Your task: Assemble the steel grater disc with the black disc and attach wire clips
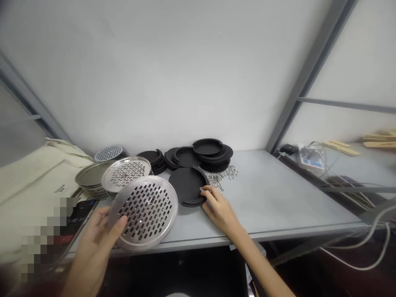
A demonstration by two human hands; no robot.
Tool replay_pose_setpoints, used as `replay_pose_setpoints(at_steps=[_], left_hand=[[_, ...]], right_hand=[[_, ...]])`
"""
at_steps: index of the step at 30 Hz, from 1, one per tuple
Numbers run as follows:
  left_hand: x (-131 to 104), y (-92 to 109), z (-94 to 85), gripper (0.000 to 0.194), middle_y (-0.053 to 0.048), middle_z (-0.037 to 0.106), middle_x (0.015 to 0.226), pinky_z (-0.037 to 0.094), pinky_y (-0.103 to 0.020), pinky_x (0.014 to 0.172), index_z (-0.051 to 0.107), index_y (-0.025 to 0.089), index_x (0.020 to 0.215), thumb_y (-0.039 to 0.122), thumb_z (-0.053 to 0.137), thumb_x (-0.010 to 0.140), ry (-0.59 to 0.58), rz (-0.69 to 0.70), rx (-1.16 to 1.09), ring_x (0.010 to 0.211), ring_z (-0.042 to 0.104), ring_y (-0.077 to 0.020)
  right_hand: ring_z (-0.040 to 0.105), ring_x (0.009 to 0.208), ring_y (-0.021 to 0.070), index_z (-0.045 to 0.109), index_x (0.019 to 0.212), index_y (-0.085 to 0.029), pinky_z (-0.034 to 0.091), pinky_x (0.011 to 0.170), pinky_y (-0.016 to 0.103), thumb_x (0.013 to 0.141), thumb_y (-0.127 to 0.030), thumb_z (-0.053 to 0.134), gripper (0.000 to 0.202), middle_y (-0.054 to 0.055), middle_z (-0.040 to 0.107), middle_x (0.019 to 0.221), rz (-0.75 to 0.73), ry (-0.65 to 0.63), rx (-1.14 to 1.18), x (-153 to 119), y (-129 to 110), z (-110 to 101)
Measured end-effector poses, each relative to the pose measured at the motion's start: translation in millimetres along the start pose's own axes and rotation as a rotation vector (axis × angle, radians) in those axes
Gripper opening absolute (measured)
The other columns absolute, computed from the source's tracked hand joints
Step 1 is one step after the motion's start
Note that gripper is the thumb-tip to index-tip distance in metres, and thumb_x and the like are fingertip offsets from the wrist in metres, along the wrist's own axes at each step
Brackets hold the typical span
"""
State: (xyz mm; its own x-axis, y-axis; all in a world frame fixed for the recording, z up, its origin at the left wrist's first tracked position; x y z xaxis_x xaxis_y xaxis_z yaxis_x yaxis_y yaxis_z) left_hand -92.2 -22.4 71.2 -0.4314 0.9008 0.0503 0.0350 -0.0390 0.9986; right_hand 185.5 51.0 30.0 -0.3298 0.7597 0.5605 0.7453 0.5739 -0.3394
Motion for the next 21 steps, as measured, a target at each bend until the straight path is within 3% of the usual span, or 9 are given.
replay_pose_setpoints(at_steps=[2,4,7,9,12,15,18,21], left_hand=[[-1.7,2.9,1.0,0.05,-0.002,0.065,0.091,0.05,-0.024,0.073,0.053,0.022,0.099,0.049,0.076,0.064,0.01,0.029,-0.016,0.083,0.062,-0.0175],[0.1,-4.6,7.0,0.051,-0.003,0.065,0.094,0.05,-0.023,0.066,0.052,0.021,0.099,0.05,0.076,0.064,-0.023,-0.019,-0.049,0.08,0.062,-0.0169],[5.5,-35.8,28.2,0.051,-0.003,0.065,0.09,0.044,-0.019,0.049,0.052,0.02,0.098,0.051,0.075,0.065,-0.161,-0.215,-0.121,0.065,0.059,-0.0134],[8.1,-62.0,41.7,0.048,-0.003,0.064,0.085,0.045,-0.019,0.05,0.053,0.018,0.095,0.045,0.077,0.065,-0.223,-0.364,-0.226,0.064,0.06,-0.0127],[8.7,-94.1,59.1,0.038,-0.005,0.065,0.087,0.051,-0.022,0.061,0.056,0.014,0.089,0.034,0.078,0.065,-0.315,-0.53,-0.38,0.072,0.062,-0.0138],[14.8,-106.8,57.6,0.037,-0.003,0.064,0.082,0.05,-0.021,0.06,0.055,0.014,0.087,0.031,0.079,0.065,-0.3,-0.519,-0.386,0.069,0.061,-0.0122],[23.3,-105.7,49.9,0.041,-0.005,0.065,0.087,0.05,-0.022,0.059,0.055,0.013,0.093,0.032,0.079,0.065,-0.264,-0.432,-0.331,0.071,0.062,-0.0135],[27.2,-105.0,51.0,0.047,-0.008,0.065,0.089,0.052,-0.025,0.059,0.053,0.013,0.101,0.034,0.077,0.067,-0.325,-0.372,-0.244,0.071,0.064,-0.016]], right_hand=[[0.059,0.105,0.0248,0.05,0.108,-0.023,0.053,0.082,0.037,0.087,-0.012,0.043,0.025,0.012,0.052,0.12,-0.006,-0.016,0.002,1.0,-0.1,1.0],[0.06,0.103,0.0245,0.051,0.105,-0.023,0.053,0.08,0.036,0.083,-0.009,0.044,0.027,0.011,0.053,0.12,-0.018,-0.038,0.009,1.0,-1.4,2.8],[0.063,0.089,0.0217,0.05,0.101,-0.022,0.054,0.068,0.033,0.077,-0.004,0.043,0.031,0.012,0.049,0.124,-0.003,-0.095,0.012,-0.3,-1.2,7.7],[0.062,0.083,0.0198,0.05,0.1,-0.022,0.053,0.062,0.031,0.075,-0.002,0.043,0.032,0.012,0.045,0.126,0.013,-0.138,0.024,-1.2,-0.2,11.4],[0.06,0.09,0.0202,0.049,0.104,-0.022,0.054,0.067,0.03,0.074,0.0,0.041,0.038,0.013,0.042,0.127,0.023,-0.183,0.081,-1.5,1.3,15.8],[0.058,0.098,0.0204,0.047,0.111,-0.021,0.053,0.076,0.032,0.073,0.004,0.038,0.046,0.014,0.04,0.128,0.037,-0.202,0.142,-1.4,4.5,18.6],[0.058,0.102,0.0199,0.046,0.115,-0.021,0.053,0.079,0.032,0.072,0.006,0.034,0.053,0.014,0.038,0.131,0.06,-0.229,0.186,-1.9,8.0,22.6],[0.055,0.111,0.021,0.044,0.12,-0.021,0.052,0.085,0.034,0.077,0.004,0.032,0.051,0.014,0.035,0.136,0.059,-0.247,0.215,-1.6,8.0,25.3]])
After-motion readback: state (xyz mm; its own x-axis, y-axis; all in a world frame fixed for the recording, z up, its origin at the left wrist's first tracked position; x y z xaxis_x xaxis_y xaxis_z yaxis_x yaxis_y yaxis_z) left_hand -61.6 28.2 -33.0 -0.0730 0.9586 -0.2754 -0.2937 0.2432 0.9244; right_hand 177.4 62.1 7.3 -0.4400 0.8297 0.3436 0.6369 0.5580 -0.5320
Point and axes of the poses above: each hand's wrist, its own x-axis towards the middle knuckle, its own z-axis out of the palm, y = z × x, the point moved 9 cm from there along x, towards the middle knuckle
